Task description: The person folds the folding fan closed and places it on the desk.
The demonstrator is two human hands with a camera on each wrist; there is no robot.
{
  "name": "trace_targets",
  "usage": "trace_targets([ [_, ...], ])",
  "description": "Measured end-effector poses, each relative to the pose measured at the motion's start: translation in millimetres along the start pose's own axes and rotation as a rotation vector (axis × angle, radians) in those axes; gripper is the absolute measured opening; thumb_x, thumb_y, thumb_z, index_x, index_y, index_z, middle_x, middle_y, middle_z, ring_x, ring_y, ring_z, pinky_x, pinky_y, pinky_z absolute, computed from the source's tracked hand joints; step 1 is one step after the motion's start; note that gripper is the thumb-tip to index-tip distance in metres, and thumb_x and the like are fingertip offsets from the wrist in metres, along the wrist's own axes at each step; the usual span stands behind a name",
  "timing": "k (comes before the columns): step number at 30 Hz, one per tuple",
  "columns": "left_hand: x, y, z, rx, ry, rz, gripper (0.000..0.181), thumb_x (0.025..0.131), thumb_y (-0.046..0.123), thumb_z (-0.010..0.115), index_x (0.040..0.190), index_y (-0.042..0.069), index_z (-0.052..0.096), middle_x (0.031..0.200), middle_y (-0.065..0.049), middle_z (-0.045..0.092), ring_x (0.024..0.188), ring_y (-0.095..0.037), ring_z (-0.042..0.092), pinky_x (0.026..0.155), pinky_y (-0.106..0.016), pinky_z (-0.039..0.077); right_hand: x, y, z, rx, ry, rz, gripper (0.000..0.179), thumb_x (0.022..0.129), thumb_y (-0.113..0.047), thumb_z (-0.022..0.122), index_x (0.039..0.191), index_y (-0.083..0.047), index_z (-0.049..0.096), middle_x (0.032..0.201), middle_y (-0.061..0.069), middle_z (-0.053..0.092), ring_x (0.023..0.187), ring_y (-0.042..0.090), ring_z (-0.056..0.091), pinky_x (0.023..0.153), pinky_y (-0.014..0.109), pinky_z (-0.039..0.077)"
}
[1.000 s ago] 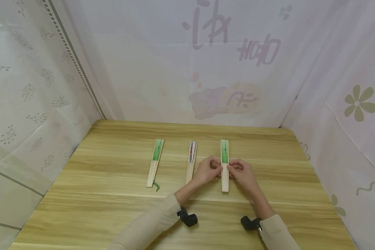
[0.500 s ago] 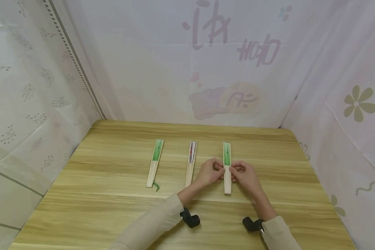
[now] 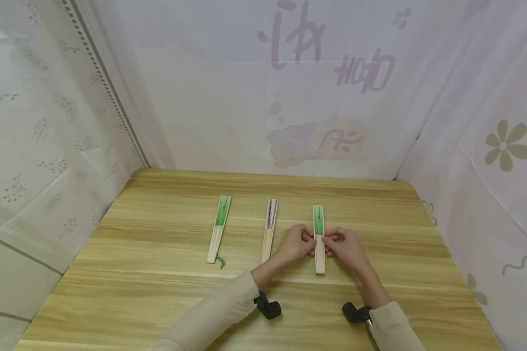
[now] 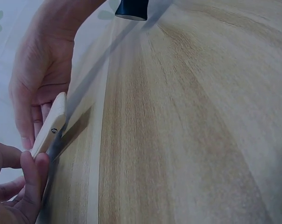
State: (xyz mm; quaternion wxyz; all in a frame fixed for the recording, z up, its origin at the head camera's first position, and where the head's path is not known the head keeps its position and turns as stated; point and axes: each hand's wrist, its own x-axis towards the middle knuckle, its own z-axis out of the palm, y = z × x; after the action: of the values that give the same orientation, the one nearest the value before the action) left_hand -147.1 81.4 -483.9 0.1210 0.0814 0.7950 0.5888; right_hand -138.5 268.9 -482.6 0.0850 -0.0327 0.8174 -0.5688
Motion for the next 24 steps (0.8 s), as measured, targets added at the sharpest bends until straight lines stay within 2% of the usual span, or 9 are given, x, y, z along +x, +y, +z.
trace_targets([
  [9, -0.6, 1.6, 0.6, 0.039, -0.008, -0.012, 0.007, 0.091, -0.004, 0.069, 0.097, -0.002, 0.064, 0.066, -0.001, 0.067, 0.051, -0.018, 0.066, 0.044, -0.023, 0.050, 1.4, 0, -2, 0.003, -0.037, 0.035, 0.027, 0.097, -0.001, 0.068, 0.114, 0.018, 0.059, 0.091, 0.018, 0.069, 0.075, 0.023, 0.068, 0.064, 0.035, 0.060],
  [14, -3.6, 2.2, -4.6, 0.055, -0.020, -0.008, 0.008, 0.091, -0.004, 0.068, 0.099, -0.004, 0.066, 0.068, 0.000, 0.067, 0.052, -0.015, 0.065, 0.046, -0.024, 0.052, 2.5, 1, -3, -0.001, -0.050, 0.047, 0.025, 0.098, 0.000, 0.067, 0.113, 0.018, 0.059, 0.090, 0.017, 0.068, 0.076, 0.021, 0.067, 0.064, 0.033, 0.060],
  [18, -9.1, -0.7, -15.7, 0.109, -0.013, 0.024, 0.009, 0.093, 0.004, 0.069, 0.101, -0.001, 0.069, 0.075, 0.002, 0.068, 0.059, -0.008, 0.063, 0.054, -0.022, 0.052, 0.2, -1, -5, 0.020, -0.050, 0.038, 0.027, 0.101, -0.002, 0.064, 0.116, 0.019, 0.059, 0.091, 0.020, 0.069, 0.078, 0.021, 0.068, 0.066, 0.033, 0.060],
  [24, -28.4, -4.6, -46.1, 0.204, -0.023, 0.135, 0.010, 0.096, 0.014, 0.068, 0.101, 0.006, 0.071, 0.086, 0.003, 0.068, 0.077, -0.006, 0.062, 0.067, -0.023, 0.052, -7.4, -2, -9, 0.054, -0.010, -0.010, 0.031, 0.103, -0.007, 0.062, 0.121, 0.018, 0.058, 0.097, 0.026, 0.067, 0.081, 0.025, 0.070, 0.072, 0.036, 0.060],
])
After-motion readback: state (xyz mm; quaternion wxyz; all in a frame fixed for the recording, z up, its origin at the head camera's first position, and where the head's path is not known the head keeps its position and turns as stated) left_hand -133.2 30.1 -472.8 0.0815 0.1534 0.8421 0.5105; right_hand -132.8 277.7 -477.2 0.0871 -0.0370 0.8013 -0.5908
